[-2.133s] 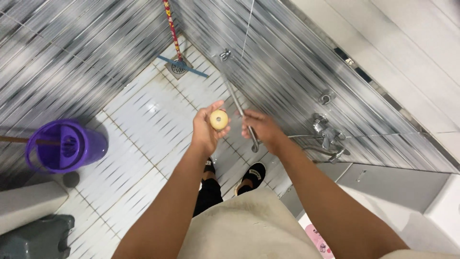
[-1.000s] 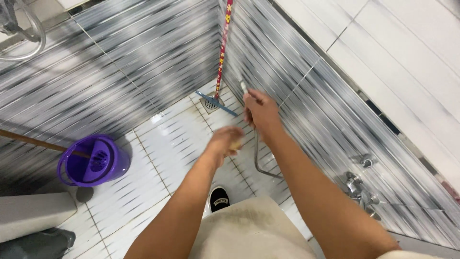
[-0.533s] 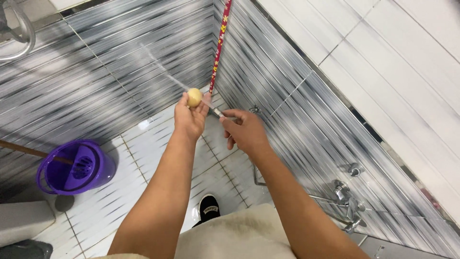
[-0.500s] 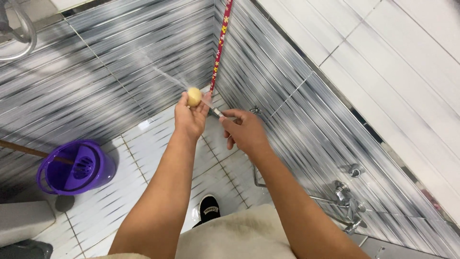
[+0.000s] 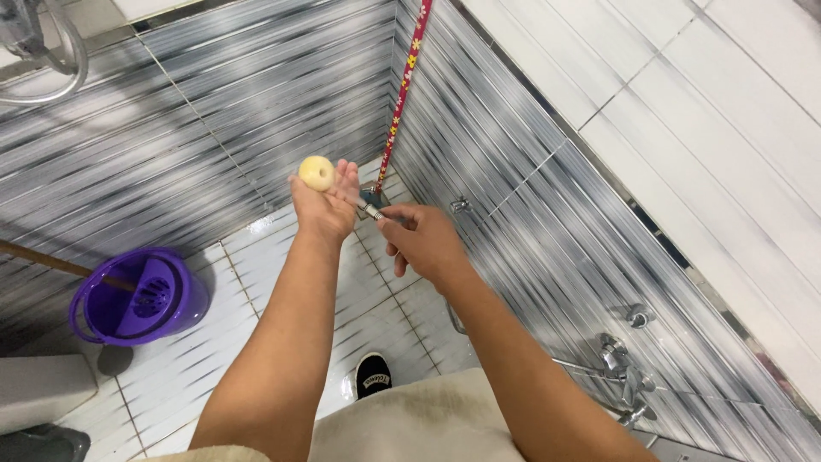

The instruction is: Cleaning a shower head and a soap dish holder in a bathroom sink.

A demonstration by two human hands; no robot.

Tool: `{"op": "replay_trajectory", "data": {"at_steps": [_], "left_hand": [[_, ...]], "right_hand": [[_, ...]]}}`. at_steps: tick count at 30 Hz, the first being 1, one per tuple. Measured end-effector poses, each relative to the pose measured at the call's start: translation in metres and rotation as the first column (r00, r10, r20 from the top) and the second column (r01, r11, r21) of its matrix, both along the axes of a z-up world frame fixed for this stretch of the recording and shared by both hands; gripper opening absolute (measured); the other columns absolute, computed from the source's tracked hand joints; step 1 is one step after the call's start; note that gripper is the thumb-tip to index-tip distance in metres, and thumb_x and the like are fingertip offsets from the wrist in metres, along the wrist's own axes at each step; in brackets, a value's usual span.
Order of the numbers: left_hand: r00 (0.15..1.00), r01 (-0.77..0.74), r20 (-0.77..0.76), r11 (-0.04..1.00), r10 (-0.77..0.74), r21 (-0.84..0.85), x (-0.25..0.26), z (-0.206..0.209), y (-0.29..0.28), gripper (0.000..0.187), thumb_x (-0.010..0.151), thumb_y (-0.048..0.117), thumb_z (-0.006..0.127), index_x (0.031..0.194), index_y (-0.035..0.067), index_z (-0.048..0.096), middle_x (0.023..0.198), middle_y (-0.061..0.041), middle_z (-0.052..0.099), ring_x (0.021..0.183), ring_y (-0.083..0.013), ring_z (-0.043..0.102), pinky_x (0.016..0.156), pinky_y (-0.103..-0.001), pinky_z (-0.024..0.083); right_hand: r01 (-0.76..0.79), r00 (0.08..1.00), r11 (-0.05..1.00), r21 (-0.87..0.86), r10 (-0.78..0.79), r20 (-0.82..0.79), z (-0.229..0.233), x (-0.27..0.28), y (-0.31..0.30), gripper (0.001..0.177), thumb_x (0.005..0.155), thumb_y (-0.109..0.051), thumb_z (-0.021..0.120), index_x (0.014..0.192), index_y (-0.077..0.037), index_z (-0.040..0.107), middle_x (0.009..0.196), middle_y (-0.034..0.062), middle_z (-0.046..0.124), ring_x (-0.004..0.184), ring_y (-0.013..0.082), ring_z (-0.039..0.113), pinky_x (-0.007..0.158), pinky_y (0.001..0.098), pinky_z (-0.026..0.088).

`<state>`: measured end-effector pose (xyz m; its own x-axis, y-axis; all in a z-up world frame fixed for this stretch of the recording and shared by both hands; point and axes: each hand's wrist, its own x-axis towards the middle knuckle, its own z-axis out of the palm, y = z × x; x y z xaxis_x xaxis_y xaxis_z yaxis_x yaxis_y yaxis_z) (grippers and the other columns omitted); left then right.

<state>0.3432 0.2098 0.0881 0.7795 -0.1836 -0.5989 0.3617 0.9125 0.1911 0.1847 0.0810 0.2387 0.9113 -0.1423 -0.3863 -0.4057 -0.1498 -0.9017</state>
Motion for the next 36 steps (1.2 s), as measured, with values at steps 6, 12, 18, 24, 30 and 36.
{"op": "replay_trajectory", "data": {"at_steps": [6, 12, 18, 24, 30, 36], "left_hand": [[0.999, 0.007, -0.031, 1.000, -0.006, 0.020, -0.014, 0.015, 0.008, 0.095, 0.095, 0.077, 0.017, 0.135, -0.003, 0.049, 0.126, -0.022, 0.068, 0.101, -0.0340, 0.071, 0.077, -0.037, 0.064], [0.998, -0.012, -0.061, 1.000, 0.011, -0.014, -0.021, 0.016, 0.015, 0.097, 0.096, 0.075, 0.018, 0.137, -0.006, 0.049, 0.127, -0.023, 0.067, 0.105, -0.0365, 0.071, 0.079, -0.039, 0.065], [1.000, -0.028, -0.001, 1.000, 0.028, 0.010, -0.009, -0.023, 0.024, 0.055, 0.103, 0.034, 0.046, 0.140, -0.007, 0.046, 0.122, -0.021, 0.060, 0.106, -0.0364, 0.067, 0.086, -0.043, 0.065], [0.984, -0.027, 0.176, 0.992, 0.006, 0.119, -0.034, -0.008, 0.029, 0.075, 0.079, -0.010, 0.041, 0.150, 0.014, 0.040, 0.139, -0.021, 0.048, 0.114, -0.0378, 0.059, 0.097, -0.046, 0.060], [0.983, -0.046, 0.185, 0.991, 0.023, 0.126, -0.037, -0.019, 0.026, 0.080, 0.080, -0.017, 0.042, 0.154, 0.013, 0.038, 0.140, -0.023, 0.049, 0.121, -0.0390, 0.060, 0.104, -0.046, 0.060], [0.990, 0.008, 0.143, 1.000, -0.012, 0.028, -0.047, -0.006, 0.028, 0.057, 0.091, 0.007, 0.047, 0.147, -0.001, 0.039, 0.130, -0.025, 0.058, 0.117, -0.0434, 0.066, 0.097, -0.047, 0.059]], "right_hand": [[-0.032, 0.999, 0.999, -0.026, 0.032, -0.022, 0.008, -0.001, 0.006, 0.038, 0.092, -0.024, 0.068, 0.123, -0.002, 0.071, 0.066, 0.0045, 0.064, 0.041, 0.0120, 0.057, 0.040, 0.0281, 0.042], [-0.065, 0.998, 0.998, -0.010, 0.065, 0.005, 0.009, -0.005, 0.011, 0.040, 0.092, -0.023, 0.068, 0.124, 0.001, 0.070, 0.066, 0.0050, 0.065, 0.041, 0.0126, 0.057, 0.040, 0.0282, 0.040], [-0.051, 0.998, 0.999, -0.011, 0.051, -0.026, 0.012, -0.010, 0.014, 0.040, 0.092, -0.024, 0.067, 0.126, -0.002, 0.068, 0.068, 0.0052, 0.066, 0.043, 0.0119, 0.058, 0.041, 0.0280, 0.044], [-0.040, 0.998, 0.999, -0.026, 0.038, -0.053, 0.017, -0.017, 0.012, 0.038, 0.092, -0.025, 0.067, 0.123, -0.004, 0.071, 0.068, 0.0039, 0.066, 0.043, 0.0115, 0.058, 0.041, 0.0275, 0.039], [-0.031, 0.997, 0.996, -0.080, 0.025, -0.078, 0.020, -0.023, 0.013, 0.037, 0.092, -0.026, 0.067, 0.123, -0.005, 0.071, 0.068, 0.0031, 0.067, 0.043, 0.0115, 0.058, 0.040, 0.0271, 0.039], [-0.037, 0.999, 0.999, 0.000, 0.037, -0.004, 0.007, -0.027, 0.011, 0.037, 0.092, -0.024, 0.068, 0.122, -0.002, 0.071, 0.068, 0.0039, 0.067, 0.043, 0.0122, 0.059, 0.040, 0.0270, 0.039]]}}
